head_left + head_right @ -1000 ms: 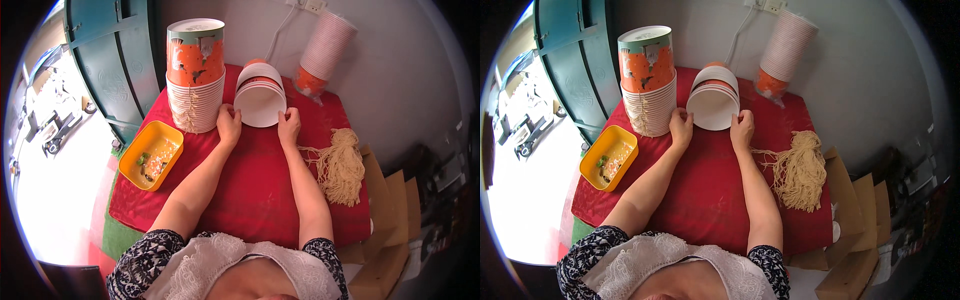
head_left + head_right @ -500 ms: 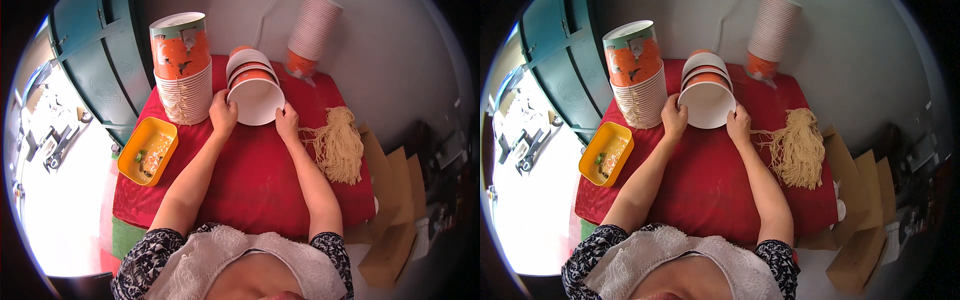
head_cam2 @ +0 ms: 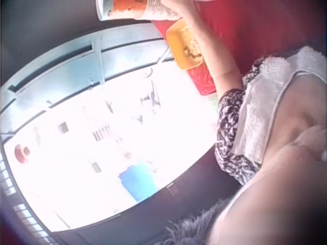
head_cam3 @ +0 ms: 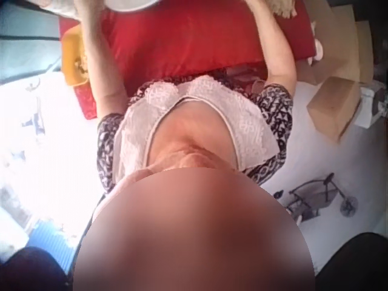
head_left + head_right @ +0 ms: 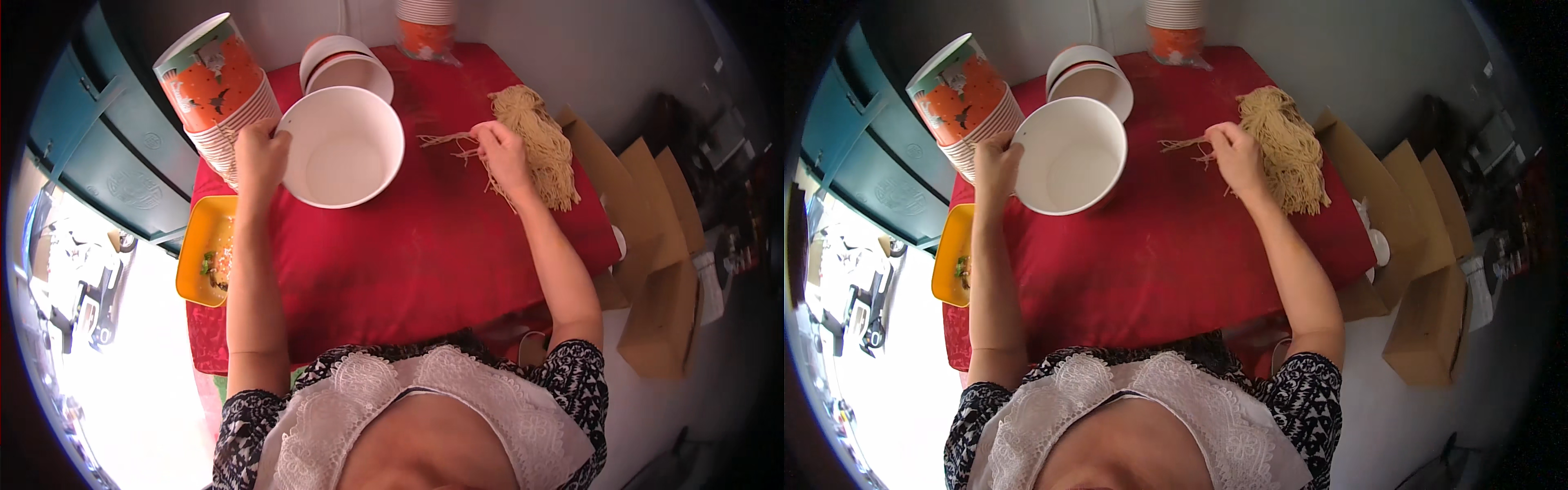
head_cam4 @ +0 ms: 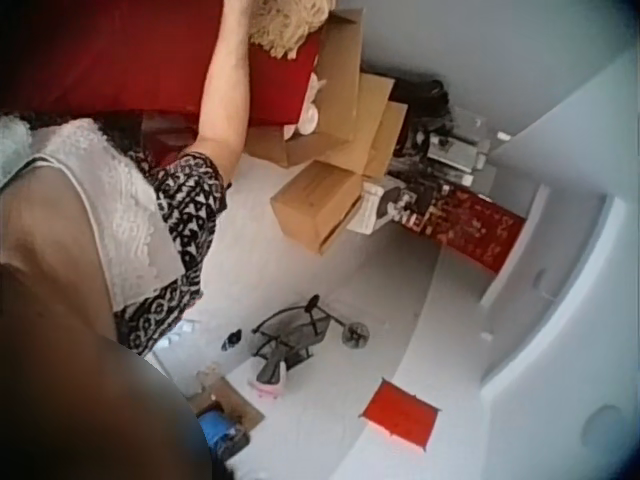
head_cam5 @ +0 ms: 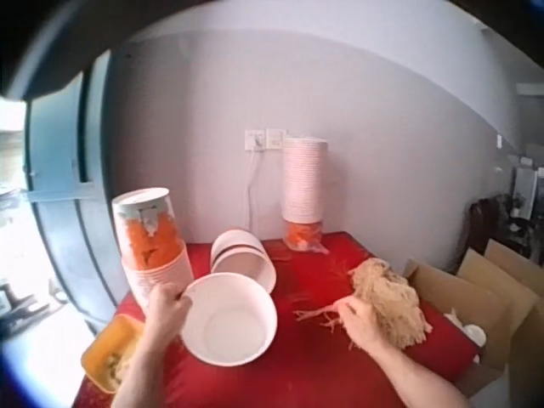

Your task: Tying a thin string through pre-drilled holes in plastic buckets.

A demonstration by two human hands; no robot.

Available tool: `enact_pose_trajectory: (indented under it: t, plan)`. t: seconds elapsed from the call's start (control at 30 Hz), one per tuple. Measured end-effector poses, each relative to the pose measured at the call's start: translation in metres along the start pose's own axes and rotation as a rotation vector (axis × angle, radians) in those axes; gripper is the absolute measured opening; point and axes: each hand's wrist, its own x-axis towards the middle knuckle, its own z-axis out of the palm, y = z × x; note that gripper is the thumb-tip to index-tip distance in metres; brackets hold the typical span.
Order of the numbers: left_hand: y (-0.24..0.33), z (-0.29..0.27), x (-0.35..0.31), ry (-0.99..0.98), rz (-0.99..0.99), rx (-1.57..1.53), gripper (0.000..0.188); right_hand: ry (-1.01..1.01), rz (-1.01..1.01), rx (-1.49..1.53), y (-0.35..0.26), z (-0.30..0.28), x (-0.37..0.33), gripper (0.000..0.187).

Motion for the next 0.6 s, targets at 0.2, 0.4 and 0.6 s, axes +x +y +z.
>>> enact_pose_trajectory:
  t: [0.2,0.4,0.6]
  plan:
    - [-0.007,-0.01,-0.018,-0.146,-0.133,-0.106,0.021,-0.006,0.107,-0.202,0.003,-0.045,-0.017,0.011]
    - [-0.013,-0.017,-0.022,-0.055,-0.061,0.027,0.025,-0.109,-0.14,-0.34,0.012,-0.053,-0.028,0.01]
    - [0.016,-0.024,-0.026,0.296,0.0,0.257,0.025,-0.223,-0.074,-0.512,0.005,-0.035,-0.025,0.008]
